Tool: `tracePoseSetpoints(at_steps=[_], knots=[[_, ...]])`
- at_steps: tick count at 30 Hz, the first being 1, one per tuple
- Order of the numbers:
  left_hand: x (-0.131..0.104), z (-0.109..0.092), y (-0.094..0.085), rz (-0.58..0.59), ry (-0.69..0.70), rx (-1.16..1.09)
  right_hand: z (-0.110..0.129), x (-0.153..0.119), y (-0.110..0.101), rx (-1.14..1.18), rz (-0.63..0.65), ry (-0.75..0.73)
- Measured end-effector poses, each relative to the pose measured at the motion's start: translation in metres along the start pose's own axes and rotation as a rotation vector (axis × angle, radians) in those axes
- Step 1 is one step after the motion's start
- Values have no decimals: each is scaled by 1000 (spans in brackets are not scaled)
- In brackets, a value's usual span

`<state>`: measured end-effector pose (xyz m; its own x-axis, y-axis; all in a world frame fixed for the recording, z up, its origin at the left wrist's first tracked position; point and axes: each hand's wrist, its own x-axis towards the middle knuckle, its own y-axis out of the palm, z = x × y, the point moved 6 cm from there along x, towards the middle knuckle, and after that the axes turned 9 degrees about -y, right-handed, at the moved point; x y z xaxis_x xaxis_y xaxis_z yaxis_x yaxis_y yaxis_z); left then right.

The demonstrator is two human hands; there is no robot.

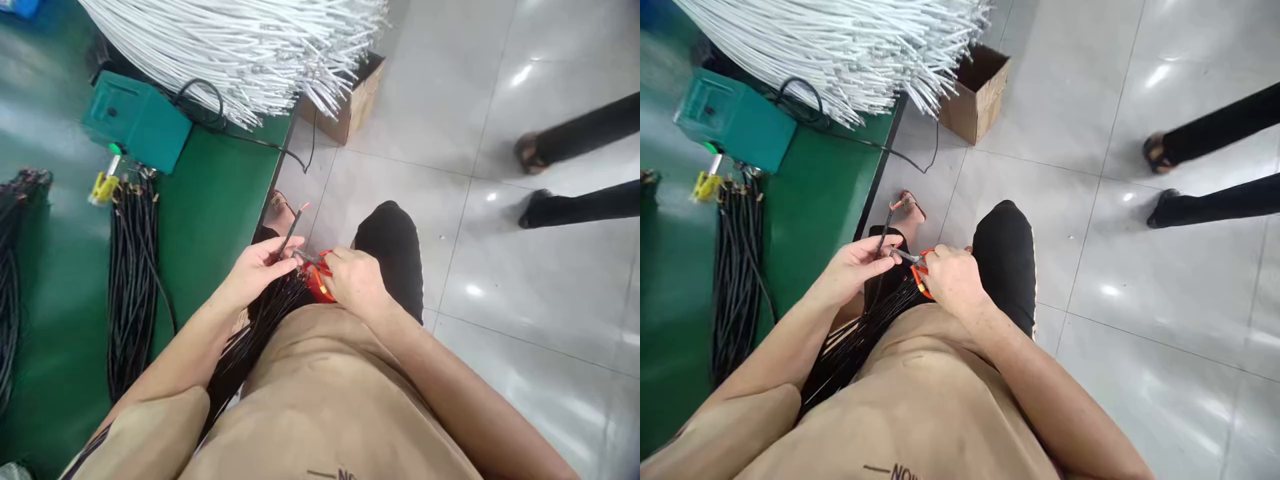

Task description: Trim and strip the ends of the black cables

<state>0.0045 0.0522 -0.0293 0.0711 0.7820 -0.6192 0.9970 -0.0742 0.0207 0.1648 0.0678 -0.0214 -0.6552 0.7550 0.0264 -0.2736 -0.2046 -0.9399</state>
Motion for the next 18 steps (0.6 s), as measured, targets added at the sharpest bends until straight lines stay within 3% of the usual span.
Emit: tracePoseSetpoints(at_steps=[12, 18], knots=[[1, 0, -2, -18, 8, 32, -4, -2, 9, 56, 57, 47], [2, 4, -3, -14, -3, -34, -3, -1, 7, 181, -101, 73]])
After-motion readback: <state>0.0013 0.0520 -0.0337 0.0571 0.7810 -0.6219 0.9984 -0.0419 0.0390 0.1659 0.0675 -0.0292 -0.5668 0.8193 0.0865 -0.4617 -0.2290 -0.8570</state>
